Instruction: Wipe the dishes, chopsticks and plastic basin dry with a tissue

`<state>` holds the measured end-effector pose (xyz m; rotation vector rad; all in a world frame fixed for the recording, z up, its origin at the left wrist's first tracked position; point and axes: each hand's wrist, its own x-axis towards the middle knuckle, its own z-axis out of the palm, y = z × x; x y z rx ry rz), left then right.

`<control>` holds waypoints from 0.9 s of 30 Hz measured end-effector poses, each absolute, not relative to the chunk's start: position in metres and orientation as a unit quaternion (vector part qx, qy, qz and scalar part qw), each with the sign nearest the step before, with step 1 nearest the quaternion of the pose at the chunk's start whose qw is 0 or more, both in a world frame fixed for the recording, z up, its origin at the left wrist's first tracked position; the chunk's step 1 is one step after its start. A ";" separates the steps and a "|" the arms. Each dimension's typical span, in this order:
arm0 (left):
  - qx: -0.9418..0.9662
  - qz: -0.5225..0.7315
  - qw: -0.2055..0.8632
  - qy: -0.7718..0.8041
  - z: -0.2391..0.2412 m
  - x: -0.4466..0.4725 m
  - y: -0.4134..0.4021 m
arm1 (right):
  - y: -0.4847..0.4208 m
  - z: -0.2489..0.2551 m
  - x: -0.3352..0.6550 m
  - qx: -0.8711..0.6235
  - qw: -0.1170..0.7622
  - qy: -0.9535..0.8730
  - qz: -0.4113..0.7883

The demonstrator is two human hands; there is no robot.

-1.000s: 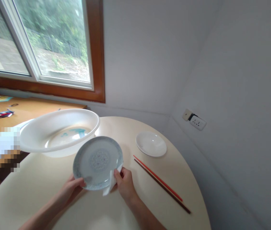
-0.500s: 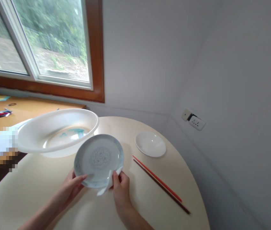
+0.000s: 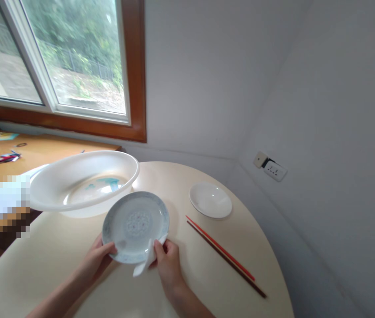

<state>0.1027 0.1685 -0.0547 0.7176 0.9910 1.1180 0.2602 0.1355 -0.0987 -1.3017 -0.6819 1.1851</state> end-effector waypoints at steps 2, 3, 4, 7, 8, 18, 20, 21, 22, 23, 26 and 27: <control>0.328 0.489 0.676 0.443 -0.055 0.101 0.169 | 0.139 -0.097 0.268 -0.570 0.580 -0.325 0.482; 0.336 0.484 0.677 0.441 -0.055 0.101 0.169 | 0.142 -0.096 0.273 -0.571 0.581 -0.343 0.468; 0.344 0.478 0.679 0.438 -0.055 0.100 0.169 | 0.144 -0.094 0.277 -0.570 0.584 -0.359 0.453; 0.363 0.460 0.690 0.425 -0.055 0.098 0.169 | 0.148 -0.090 0.286 -0.567 0.592 -0.386 0.423; 0.365 0.457 0.693 0.422 -0.055 0.097 0.169 | 0.149 -0.088 0.287 -0.569 0.592 -0.387 0.420; 0.325 0.495 0.711 0.380 -0.047 0.113 0.156 | 0.148 -0.097 0.286 -0.607 0.605 -0.355 0.373; 0.324 0.496 0.707 0.387 -0.048 0.113 0.156 | 0.147 -0.098 0.286 -0.602 0.607 -0.360 0.374; 0.322 0.497 0.703 0.394 -0.048 0.112 0.157 | 0.147 -0.099 0.285 -0.599 0.605 -0.363 0.377; 0.319 0.498 0.699 0.403 -0.049 0.112 0.158 | 0.147 -0.099 0.285 -0.596 0.603 -0.365 0.384; 0.315 0.500 0.694 0.410 -0.050 0.111 0.160 | 0.148 -0.099 0.285 -0.593 0.600 -0.365 0.395; 0.295 0.509 0.690 0.422 -0.054 0.108 0.165 | 0.148 -0.099 0.285 -0.579 0.588 -0.352 0.442; 0.284 0.512 0.692 0.423 -0.055 0.108 0.166 | 0.149 -0.099 0.285 -0.574 0.589 -0.345 0.452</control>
